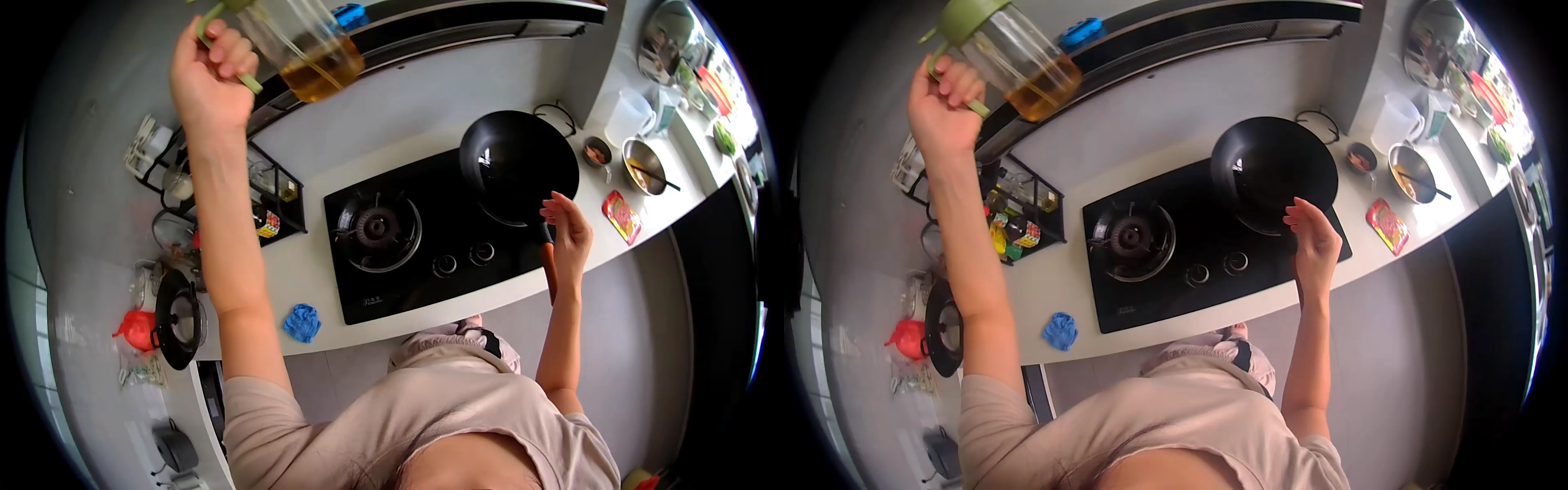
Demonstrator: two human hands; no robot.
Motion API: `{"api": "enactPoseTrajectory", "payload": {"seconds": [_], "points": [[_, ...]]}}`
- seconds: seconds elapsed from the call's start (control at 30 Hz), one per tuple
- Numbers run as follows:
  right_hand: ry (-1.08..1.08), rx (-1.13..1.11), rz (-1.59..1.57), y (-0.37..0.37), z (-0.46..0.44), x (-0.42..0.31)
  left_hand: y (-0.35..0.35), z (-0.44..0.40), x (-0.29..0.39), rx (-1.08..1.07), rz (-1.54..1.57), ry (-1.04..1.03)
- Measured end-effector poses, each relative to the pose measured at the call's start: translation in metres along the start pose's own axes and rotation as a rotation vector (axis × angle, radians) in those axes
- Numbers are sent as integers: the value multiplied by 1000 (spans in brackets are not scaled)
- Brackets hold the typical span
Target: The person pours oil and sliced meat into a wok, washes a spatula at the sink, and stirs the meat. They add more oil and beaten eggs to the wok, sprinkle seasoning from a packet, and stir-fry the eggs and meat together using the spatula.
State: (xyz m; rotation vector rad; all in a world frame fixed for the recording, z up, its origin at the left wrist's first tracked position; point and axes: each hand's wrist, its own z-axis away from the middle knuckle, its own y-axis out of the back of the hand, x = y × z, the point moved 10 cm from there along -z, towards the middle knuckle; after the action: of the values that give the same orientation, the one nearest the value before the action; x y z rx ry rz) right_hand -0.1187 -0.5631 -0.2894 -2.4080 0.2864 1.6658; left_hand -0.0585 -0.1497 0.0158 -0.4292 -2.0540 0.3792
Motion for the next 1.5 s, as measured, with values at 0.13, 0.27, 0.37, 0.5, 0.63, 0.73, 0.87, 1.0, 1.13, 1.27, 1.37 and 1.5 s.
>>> {"api": "enactPoseTrajectory", "payload": {"seconds": [0.13, 0.27, 0.37, 0.5, 0.63, 0.73, 0.87, 1.0, 1.13, 1.27, 1.37, 1.5], "points": [[1, -109, -33, -45, 1, -2, 46, -28, 59, 130, -173, -160], [-3, -191, -16, -72, 6, 2, 97, -59, 78, 291, -289, -224], [-47, -218, -65, -83, 10, 8, 147, -83, 78, 393, -347, -235], [-87, -203, -36, -76, 22, 21, 233, -126, 63, 551, -452, -269], [-12, -172, 54, -63, 23, 13, 243, -134, 51, 570, -417, -261], [0, -147, 81, -57, 21, 15, 264, -155, 42, 498, -392, -218], [33, -119, 99, -52, 25, 10, 257, -156, 33, 467, -425, -255], [57, -117, 141, -48, 27, 0, 245, -135, 30, 582, -510, -292], [74, -73, 175, -33, 32, -10, 209, -72, 46, 579, -832, -706], [75, -35, 218, 6, 34, -22, 132, 31, -30, 476, -868, -703], [10, 5, 350, 53, 19, -18, 84, 86, -123, 347, -877, -430], [-192, 50, 411, 133, -26, 55, 57, 140, -234, 324, -671, -21]]}}
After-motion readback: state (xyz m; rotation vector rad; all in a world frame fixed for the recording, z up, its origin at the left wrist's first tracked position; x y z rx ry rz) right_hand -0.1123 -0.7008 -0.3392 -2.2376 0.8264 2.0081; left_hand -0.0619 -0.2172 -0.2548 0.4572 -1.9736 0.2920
